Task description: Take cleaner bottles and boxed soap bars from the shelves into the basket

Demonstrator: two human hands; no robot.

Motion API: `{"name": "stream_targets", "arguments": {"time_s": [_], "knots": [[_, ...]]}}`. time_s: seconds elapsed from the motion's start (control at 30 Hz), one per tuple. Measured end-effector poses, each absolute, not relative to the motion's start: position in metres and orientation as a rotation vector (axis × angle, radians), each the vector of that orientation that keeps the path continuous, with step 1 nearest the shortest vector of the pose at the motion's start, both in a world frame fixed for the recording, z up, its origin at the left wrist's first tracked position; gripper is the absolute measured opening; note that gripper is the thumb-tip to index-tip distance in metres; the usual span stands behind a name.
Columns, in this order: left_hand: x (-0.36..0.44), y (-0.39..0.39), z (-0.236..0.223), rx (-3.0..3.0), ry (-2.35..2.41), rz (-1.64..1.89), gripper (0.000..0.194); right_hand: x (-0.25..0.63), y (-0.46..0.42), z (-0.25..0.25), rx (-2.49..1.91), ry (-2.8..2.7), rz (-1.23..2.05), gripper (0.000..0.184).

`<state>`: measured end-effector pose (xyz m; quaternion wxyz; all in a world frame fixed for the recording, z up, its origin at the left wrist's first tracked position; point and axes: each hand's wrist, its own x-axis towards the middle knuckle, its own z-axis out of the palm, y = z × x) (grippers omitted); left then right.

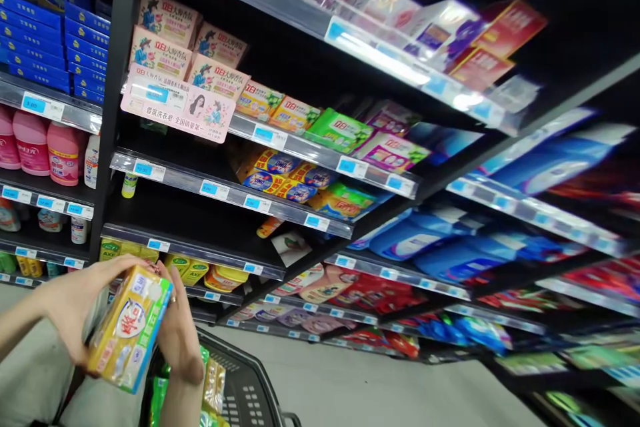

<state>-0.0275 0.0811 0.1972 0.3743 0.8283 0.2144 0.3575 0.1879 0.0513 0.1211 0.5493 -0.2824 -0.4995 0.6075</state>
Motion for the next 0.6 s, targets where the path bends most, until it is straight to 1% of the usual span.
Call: {"name": "stream_targets", "arguments": {"time_s": [0.03,0.07,0.13,0.2,0.23,0.33,0.4,0.47,0.5,0.6], "knots": [[-0.032,0.092,0.206,2.169,0.470,0.810,0.114,0.185,0.048,0.121,-0.617,-1.065,1.515,0.124],[-0.034,0.103,0.214,2.210,0.374,0.707,0.117,0.181,0.043,0.121,-0.588,-0.951,1.593,0.116],[-0.035,0.122,0.225,2.239,0.182,0.480,0.121,0.171,0.033,0.118,-0.631,-0.793,1.706,0.103],[-0.036,0.137,0.227,2.197,0.051,0.318,0.122,0.161,0.023,0.115,-0.717,-0.666,1.709,0.094],[-0.038,0.141,0.225,2.159,0.030,0.292,0.120,0.155,0.019,0.114,-0.744,-0.594,1.685,0.090],[-0.048,0.138,0.209,1.956,0.122,0.428,0.121,0.140,0.014,0.117,-0.715,-0.387,1.563,0.083],[-0.050,0.121,0.193,1.717,0.361,0.558,0.113,0.132,0.015,0.123,-0.680,-0.314,1.454,0.083],[-0.043,0.097,0.178,1.498,0.621,0.681,0.099,0.125,0.018,0.128,-0.673,-0.287,1.350,0.083],[-0.036,0.085,0.172,1.418,0.717,0.767,0.094,0.122,0.019,0.130,-0.676,-0.289,1.318,0.083],[-0.012,0.056,0.163,1.205,0.863,1.005,0.091,0.118,0.022,0.131,-0.685,-0.353,1.292,0.084]]}}
